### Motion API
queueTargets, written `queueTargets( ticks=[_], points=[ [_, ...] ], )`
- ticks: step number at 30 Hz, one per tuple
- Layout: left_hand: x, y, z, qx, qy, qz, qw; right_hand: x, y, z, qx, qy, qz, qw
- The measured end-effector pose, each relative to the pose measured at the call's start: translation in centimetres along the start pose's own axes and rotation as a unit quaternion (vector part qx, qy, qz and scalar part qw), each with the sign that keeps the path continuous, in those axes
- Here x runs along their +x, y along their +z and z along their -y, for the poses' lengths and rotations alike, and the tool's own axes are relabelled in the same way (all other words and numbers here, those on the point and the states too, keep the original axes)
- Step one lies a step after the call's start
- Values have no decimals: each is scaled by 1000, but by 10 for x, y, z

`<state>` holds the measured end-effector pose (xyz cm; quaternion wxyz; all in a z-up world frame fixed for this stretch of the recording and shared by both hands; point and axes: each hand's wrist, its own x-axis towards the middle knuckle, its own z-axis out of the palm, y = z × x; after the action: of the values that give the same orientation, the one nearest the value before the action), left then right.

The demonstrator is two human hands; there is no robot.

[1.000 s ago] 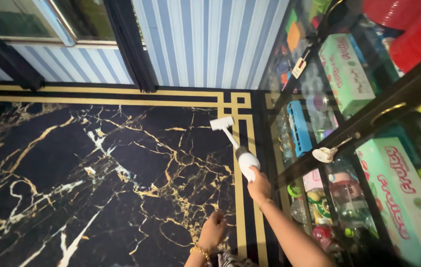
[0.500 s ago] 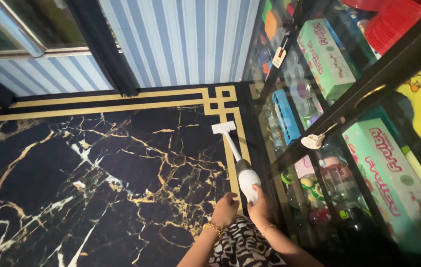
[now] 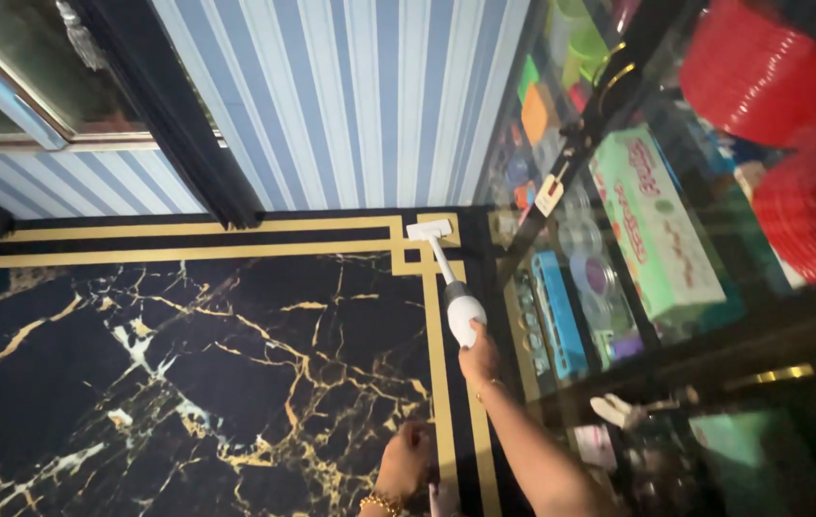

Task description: The person vacuums the floor and carpet using a handheld vacuum cleaner.

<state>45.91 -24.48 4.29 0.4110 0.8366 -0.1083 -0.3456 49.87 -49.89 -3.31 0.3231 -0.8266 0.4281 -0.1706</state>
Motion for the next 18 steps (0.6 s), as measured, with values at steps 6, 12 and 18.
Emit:
queueTargets(
  ticks=[6,12,18],
  points=[
    [23,2,-17,-49,27,-50,997,71,7,16,-25,22,34,999],
    [27,11,-29,-17,56,-32,998,51,-16,-4,-44,70,59,995],
    [-2,7,-52,-39,37,95,994,-64,-64,-34,-48,71,24,996]
  ],
)
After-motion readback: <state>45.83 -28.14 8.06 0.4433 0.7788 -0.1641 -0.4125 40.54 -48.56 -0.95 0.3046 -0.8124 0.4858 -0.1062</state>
